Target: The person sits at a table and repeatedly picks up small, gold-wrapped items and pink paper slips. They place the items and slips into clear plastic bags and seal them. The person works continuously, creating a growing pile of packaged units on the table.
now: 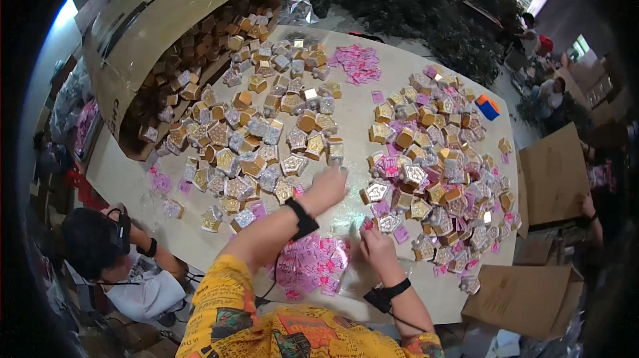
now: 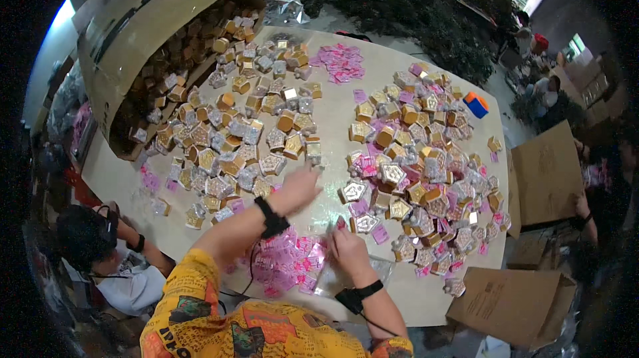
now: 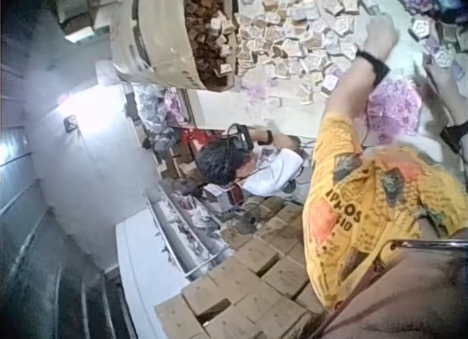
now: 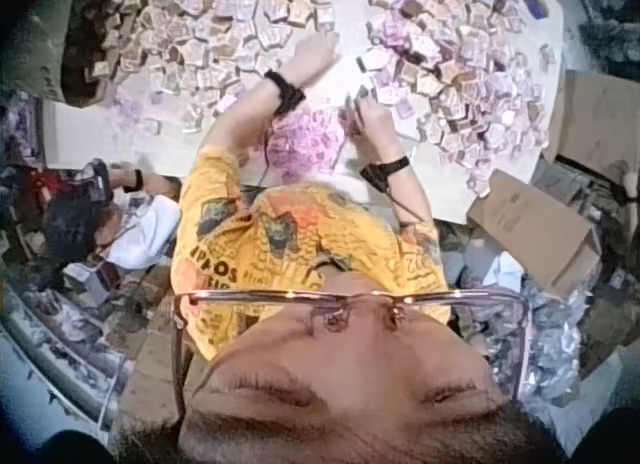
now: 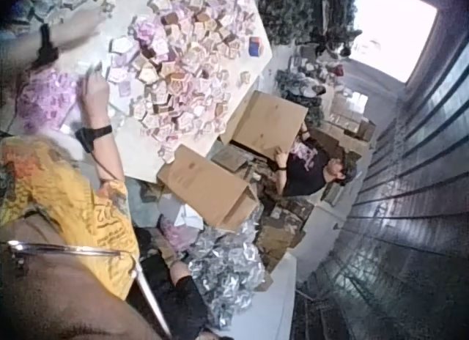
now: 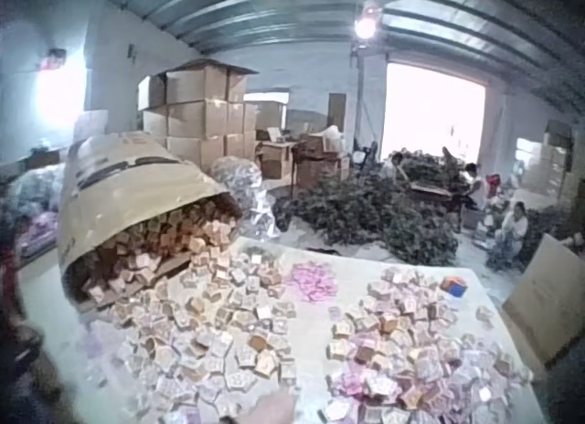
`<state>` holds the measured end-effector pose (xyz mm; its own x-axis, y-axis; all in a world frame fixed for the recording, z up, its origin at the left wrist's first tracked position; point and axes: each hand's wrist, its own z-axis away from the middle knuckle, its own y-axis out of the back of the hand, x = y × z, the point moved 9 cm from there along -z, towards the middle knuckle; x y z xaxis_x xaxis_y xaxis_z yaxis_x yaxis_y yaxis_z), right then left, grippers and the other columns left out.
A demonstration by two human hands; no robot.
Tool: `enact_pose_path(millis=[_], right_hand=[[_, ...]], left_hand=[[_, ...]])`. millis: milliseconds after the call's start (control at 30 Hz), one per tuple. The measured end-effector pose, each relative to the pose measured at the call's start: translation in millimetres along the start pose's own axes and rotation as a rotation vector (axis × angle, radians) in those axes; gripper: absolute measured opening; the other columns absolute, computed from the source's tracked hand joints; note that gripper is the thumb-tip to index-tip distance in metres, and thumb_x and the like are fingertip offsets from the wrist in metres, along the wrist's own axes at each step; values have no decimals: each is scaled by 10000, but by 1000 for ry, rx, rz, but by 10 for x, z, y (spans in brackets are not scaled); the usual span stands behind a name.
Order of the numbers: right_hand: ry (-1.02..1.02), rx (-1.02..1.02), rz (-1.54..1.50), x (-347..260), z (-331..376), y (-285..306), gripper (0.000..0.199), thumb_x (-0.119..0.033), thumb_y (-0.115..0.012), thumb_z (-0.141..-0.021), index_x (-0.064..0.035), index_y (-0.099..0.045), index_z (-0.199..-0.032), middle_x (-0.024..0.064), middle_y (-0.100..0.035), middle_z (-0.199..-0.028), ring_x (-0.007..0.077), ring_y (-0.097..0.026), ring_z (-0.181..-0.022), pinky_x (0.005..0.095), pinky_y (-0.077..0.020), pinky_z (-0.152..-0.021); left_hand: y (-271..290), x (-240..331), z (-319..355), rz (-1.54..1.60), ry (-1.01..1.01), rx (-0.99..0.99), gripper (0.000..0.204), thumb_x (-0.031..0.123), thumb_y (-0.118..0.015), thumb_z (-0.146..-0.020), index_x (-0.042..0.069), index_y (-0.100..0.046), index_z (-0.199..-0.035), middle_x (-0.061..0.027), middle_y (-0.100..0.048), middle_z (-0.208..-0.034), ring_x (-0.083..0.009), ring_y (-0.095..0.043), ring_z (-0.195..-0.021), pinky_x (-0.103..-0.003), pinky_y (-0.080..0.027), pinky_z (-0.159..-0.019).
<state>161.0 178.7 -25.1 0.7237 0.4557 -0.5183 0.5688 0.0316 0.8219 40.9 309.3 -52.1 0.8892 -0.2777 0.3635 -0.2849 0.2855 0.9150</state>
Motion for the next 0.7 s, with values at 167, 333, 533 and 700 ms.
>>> enact_pose_path(millis=[167, 333, 533, 700], right_hand=[[-125, 62, -97, 38, 155, 139, 146, -57, -608, -767, -20, -587, -906, 163, -593, -758, 333, -598, -673, 404, -489, -599], [-176, 111, -174, 107, 199, 252, 99, -63, -607, -780, -4, -594, -858, 169, -591, -746, 334, -598, -667, 400, -488, -604], [-158, 280, -285, 148, -30, 554, 64, -47, -599, -788, 3, -591, -827, 166, -585, -703, 333, -586, -623, 380, -464, -567], [31, 346, -300, -292, -344, 838, 55, -39, -590, -783, 3, -587, -818, 165, -585, -721, 330, -585, -641, 386, -466, -580]], left_hand=[[59, -272, -811, -56, 51, 340, 430, 228, -685, -740, 85, -543, -1120, -205, -435, -1211, -347, -558, -982, -419, -489, -781], [-435, -647, -866, 87, 182, 239, 222, 174, -642, -769, 90, -622, -973, -182, -501, -1092, -342, -562, -977, -395, -510, -773], [-190, -573, -174, 1231, 347, 253, 353, 101, -566, -819, 90, -543, -1171, -162, -577, -1066, -251, -588, -937, -384, -498, -707], [-20, -201, 457, 1926, 342, 46, 367, 153, -538, -892, 98, -454, -1245, -104, -593, -1073, -212, -596, -948, -377, -504, -723]])
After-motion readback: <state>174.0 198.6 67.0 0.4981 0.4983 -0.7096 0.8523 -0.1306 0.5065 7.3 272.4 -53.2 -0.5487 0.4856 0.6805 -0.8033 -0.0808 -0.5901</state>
